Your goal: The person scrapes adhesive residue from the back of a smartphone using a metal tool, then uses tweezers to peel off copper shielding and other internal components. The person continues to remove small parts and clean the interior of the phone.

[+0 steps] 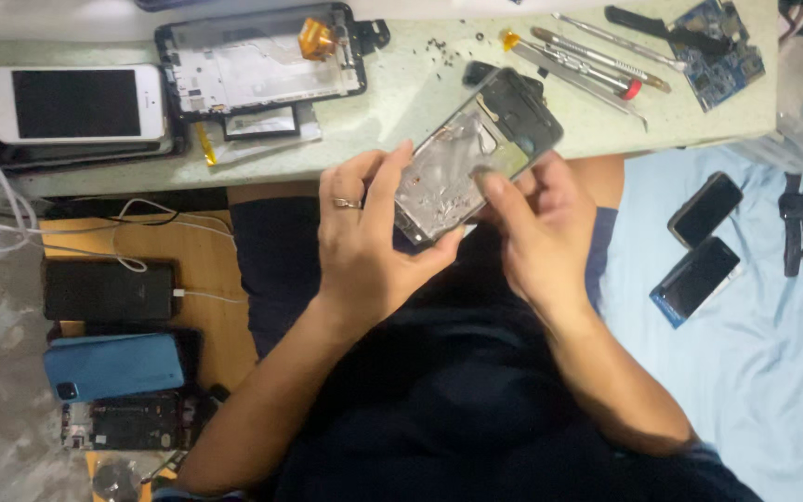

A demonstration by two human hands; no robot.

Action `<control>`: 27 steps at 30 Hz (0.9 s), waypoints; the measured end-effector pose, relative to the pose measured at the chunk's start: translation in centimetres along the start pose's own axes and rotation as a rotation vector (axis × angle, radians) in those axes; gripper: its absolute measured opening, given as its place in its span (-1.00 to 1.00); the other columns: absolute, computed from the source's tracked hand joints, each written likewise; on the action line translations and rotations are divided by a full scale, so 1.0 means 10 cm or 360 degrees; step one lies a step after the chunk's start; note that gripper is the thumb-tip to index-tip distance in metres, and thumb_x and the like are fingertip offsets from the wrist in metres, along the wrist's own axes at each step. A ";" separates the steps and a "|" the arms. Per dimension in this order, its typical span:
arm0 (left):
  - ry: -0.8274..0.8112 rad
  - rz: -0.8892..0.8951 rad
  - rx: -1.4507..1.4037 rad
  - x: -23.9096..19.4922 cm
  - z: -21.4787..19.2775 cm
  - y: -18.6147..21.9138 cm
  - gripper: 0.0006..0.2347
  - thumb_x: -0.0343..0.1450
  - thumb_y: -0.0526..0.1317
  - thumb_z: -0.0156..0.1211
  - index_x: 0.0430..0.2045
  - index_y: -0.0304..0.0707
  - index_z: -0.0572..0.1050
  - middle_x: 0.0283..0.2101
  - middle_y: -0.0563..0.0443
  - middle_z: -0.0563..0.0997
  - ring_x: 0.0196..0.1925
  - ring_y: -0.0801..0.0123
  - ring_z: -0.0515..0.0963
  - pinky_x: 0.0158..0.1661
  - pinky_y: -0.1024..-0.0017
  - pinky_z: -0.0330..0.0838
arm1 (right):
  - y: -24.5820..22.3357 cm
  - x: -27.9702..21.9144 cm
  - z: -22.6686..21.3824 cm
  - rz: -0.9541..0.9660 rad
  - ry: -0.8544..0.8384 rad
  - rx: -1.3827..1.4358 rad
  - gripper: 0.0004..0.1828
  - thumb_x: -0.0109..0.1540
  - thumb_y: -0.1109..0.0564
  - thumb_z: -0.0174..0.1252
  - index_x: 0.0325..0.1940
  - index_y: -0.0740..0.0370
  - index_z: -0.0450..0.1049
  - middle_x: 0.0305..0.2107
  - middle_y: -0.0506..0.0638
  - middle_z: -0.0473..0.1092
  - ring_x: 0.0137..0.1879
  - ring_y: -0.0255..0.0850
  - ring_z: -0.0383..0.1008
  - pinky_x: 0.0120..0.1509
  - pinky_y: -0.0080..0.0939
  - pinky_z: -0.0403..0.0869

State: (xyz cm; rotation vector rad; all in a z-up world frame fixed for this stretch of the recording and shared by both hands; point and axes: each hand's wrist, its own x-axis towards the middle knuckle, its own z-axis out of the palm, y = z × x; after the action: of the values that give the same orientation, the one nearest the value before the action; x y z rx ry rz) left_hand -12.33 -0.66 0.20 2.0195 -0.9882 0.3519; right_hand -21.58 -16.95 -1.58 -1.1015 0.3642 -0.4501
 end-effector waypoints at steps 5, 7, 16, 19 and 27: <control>-0.0145 -0.0351 -0.0551 -0.04 -0.03 -0.04 -0.30 0.19 -0.16 0.55 0.21 -0.49 0.36 -0.11 -0.16 0.49 -0.07 0.17 0.50 0.01 0.26 0.46 | -0.03 0.21 -0.08 0.0208 -0.0156 0.0169 -0.61 0.34 0.34 0.14 0.27 0.45 0.35 0.02 0.08 0.53 0.10 -0.27 0.58 0.23 -0.33 0.57; -0.0275 -0.0774 -0.1248 -0.14 -0.01 -0.12 -0.48 0.38 -0.22 0.36 0.22 -0.49 0.40 -0.08 -0.12 0.55 -0.07 0.30 0.56 0.01 0.35 0.51 | -0.09 0.25 -0.18 0.0247 -0.0192 0.0069 -0.62 0.41 0.33 0.17 0.31 0.46 0.39 -0.11 0.02 0.51 -0.14 -0.37 0.48 -0.14 -0.47 0.42; -0.0228 -0.1368 -0.2781 -0.12 0.38 -0.30 -0.65 0.61 -0.29 0.04 0.31 -0.41 0.32 0.17 -0.07 0.53 0.13 0.35 0.57 0.10 0.29 0.53 | -0.23 0.35 0.07 -0.0058 -0.0124 -0.0375 -0.55 0.36 0.40 0.19 0.32 0.41 0.30 -0.13 0.05 0.54 -0.03 -0.32 0.54 0.14 -0.39 0.52; -0.0230 -0.1282 -0.2892 -0.03 0.40 -0.23 -0.57 0.64 -0.22 0.00 0.44 -0.30 0.18 0.22 -0.04 0.51 0.16 0.33 0.56 0.13 0.25 0.54 | -0.24 0.50 0.11 -0.0243 -0.0146 -0.0663 -0.62 0.41 0.39 0.19 0.32 0.44 0.34 -0.02 0.08 0.52 0.07 -0.31 0.53 0.24 -0.36 0.50; -0.0115 -0.1005 -0.2644 0.50 0.56 -0.32 -0.42 0.63 -0.16 -0.07 0.55 -0.05 -0.15 0.26 0.09 0.44 0.21 0.47 0.52 0.12 0.33 0.54 | -0.16 0.89 0.25 -0.0647 -0.0205 -0.1234 -0.66 0.54 0.13 0.10 0.34 0.38 0.45 0.16 0.10 0.51 0.28 -0.21 0.50 0.43 -0.26 0.42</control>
State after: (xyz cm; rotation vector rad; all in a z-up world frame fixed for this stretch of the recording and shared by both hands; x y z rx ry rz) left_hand -7.26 -6.63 -2.22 0.6602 -0.2948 -0.7071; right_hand -12.96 -20.24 0.38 -1.9693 0.1953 -0.6116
